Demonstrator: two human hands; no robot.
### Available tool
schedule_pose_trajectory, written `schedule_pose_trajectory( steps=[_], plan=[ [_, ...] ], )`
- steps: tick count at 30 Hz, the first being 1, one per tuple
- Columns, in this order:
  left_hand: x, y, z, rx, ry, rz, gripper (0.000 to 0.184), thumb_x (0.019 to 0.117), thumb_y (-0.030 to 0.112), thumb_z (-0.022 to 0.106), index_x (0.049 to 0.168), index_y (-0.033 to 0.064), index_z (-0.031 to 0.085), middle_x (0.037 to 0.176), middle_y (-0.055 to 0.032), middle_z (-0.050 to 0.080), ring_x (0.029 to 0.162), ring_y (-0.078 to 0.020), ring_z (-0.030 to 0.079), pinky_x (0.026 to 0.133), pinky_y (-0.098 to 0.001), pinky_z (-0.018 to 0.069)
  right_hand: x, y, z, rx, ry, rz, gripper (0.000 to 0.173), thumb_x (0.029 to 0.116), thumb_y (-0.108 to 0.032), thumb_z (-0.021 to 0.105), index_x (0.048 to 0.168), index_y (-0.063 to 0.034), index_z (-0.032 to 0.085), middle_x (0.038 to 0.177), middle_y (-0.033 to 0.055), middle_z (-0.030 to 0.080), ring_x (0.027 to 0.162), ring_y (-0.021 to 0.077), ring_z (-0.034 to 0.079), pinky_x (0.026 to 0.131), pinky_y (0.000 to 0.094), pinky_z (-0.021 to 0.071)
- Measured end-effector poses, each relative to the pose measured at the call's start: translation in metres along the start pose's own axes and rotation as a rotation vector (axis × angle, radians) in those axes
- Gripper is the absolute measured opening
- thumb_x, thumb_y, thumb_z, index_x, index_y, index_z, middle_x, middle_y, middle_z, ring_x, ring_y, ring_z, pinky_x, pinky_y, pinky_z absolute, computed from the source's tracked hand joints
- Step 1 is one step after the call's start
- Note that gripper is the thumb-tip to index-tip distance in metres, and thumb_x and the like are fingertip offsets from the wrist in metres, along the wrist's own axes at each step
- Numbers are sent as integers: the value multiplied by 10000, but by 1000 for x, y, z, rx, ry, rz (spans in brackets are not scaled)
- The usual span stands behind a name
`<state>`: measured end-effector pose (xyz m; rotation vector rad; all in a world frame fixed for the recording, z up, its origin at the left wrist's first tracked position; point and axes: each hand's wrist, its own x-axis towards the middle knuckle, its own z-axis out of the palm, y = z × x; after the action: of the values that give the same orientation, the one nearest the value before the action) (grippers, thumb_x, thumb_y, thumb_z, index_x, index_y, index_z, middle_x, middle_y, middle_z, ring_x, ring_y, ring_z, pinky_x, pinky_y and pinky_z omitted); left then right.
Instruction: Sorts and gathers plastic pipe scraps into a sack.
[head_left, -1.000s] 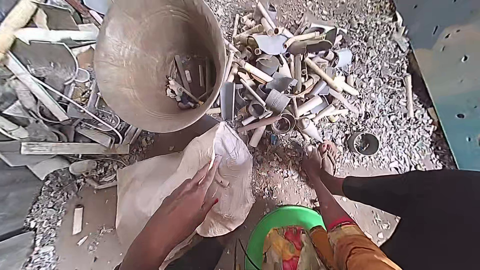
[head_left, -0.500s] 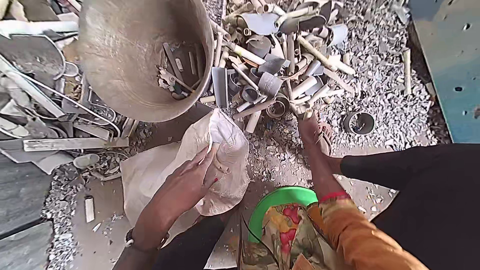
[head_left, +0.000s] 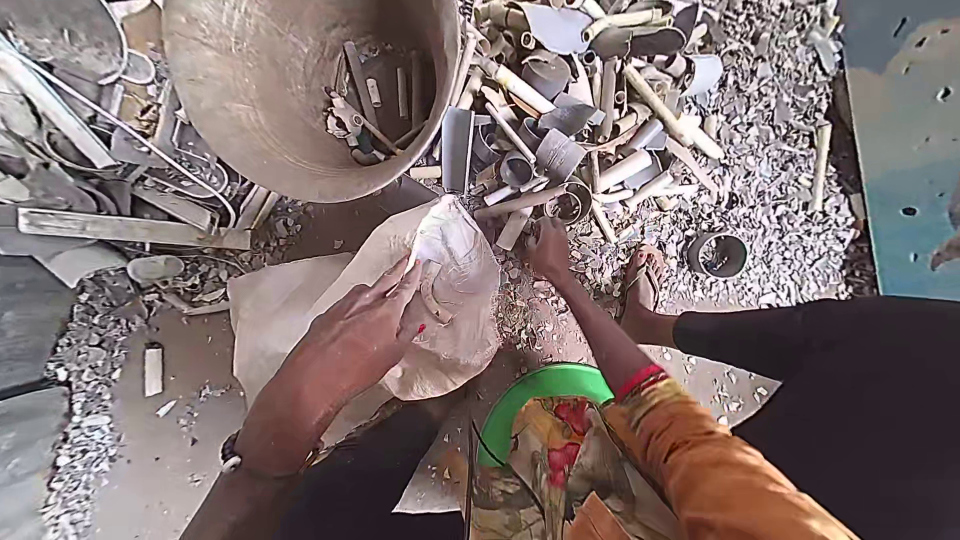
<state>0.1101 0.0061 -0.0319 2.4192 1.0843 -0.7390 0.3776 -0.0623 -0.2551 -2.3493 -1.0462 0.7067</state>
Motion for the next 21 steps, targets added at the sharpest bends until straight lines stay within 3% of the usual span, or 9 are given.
schedule_pose_trajectory(
  steps=[2, 3, 5, 7, 9, 12, 17, 19, 21],
  plan=[
    [2, 4, 1, -2, -32, 6, 685, 1027, 350, 620, 1624, 180, 329, 1657, -77, 350, 1316, -422, 547, 1022, -611, 463, 35, 37, 6, -282, -35, 8, 631, 841, -57, 740, 1413, 94, 522, 1554, 318, 403, 1488, 505, 303, 1123, 724, 314],
    [3, 5, 1, 3, -42, 10, 688, 1028, 355, 616, 1625, 176, 326, 1655, -75, 356, 1318, -420, 545, 1016, -604, 469, 47, 54, 11, -385, -44, 7, 621, 865, -27, 709, 1440, 80, 502, 1586, 291, 376, 1524, 489, 238, 1155, 751, 229],
    [5, 8, 1, 20, -46, 20, 674, 1028, 337, 621, 1615, 152, 347, 1653, -74, 359, 1314, -426, 544, 993, -593, 486, 61, 81, 15, -485, -33, -3, 536, 945, 17, 581, 1476, 8, 504, 1599, 207, 413, 1543, 436, 241, 1173, 759, 175],
    [7, 10, 0, 42, -72, 23, 671, 1034, 325, 613, 1618, 146, 338, 1668, -58, 332, 1322, -417, 536, 990, -572, 489, 61, 93, 14, -420, -26, -19, 466, 978, 22, 527, 1441, -26, 545, 1557, 190, 475, 1504, 417, 340, 1138, 719, 285],
    [7, 11, 2, 45, -102, 16, 681, 1037, 321, 607, 1629, 156, 312, 1679, -43, 310, 1328, -407, 532, 997, -567, 486, 49, 100, 15, -301, -21, -64, 399, 980, -10, 553, 1377, -14, 592, 1417, 239, 568, 1357, 453, 501, 992, 687, 447],
    [3, 13, 6, 55, -92, -5, 678, 1038, 330, 604, 1630, 171, 312, 1684, -33, 297, 1325, -396, 535, 1002, -568, 477, 8, 94, 15, -27, -3, 40, 357, 1062, -115, 499, 1370, 49, 576, 1361, 287, 594, 1277, 462, 568, 1045, 641, 449],
    [-5, 16, 6, 63, 21, -80, 667, 1029, 304, 619, 1622, 193, 335, 1709, -16, 231, 1349, -414, 507, 986, -599, 467, -67, 42, -3, 365, 312, 468, 406, 1090, -153, 449, 1375, 126, 529, 1291, 347, 608, 1237, 438, 594, 1080, 534, 443],
    [-6, 17, 5, 48, 17, -92, 681, 1031, 298, 618, 1628, 178, 315, 1710, -27, 227, 1370, -421, 487, 1004, -612, 456, -93, 13, -1, 443, 276, 416, 397, 1093, -125, 420, 1361, 153, 512, 1249, 356, 611, 1183, 429, 613, 1039, 528, 475],
    [-6, 19, 2, 30, 7, -104, 688, 1032, 298, 616, 1632, 173, 304, 1712, -25, 221, 1385, -417, 471, 1023, -608, 444, -117, -27, 7, 458, 69, 159, 330, 1068, -80, 445, 1266, 147, 582, 1142, 306, 667, 1075, 374, 668, 971, 491, 522]
  ],
)
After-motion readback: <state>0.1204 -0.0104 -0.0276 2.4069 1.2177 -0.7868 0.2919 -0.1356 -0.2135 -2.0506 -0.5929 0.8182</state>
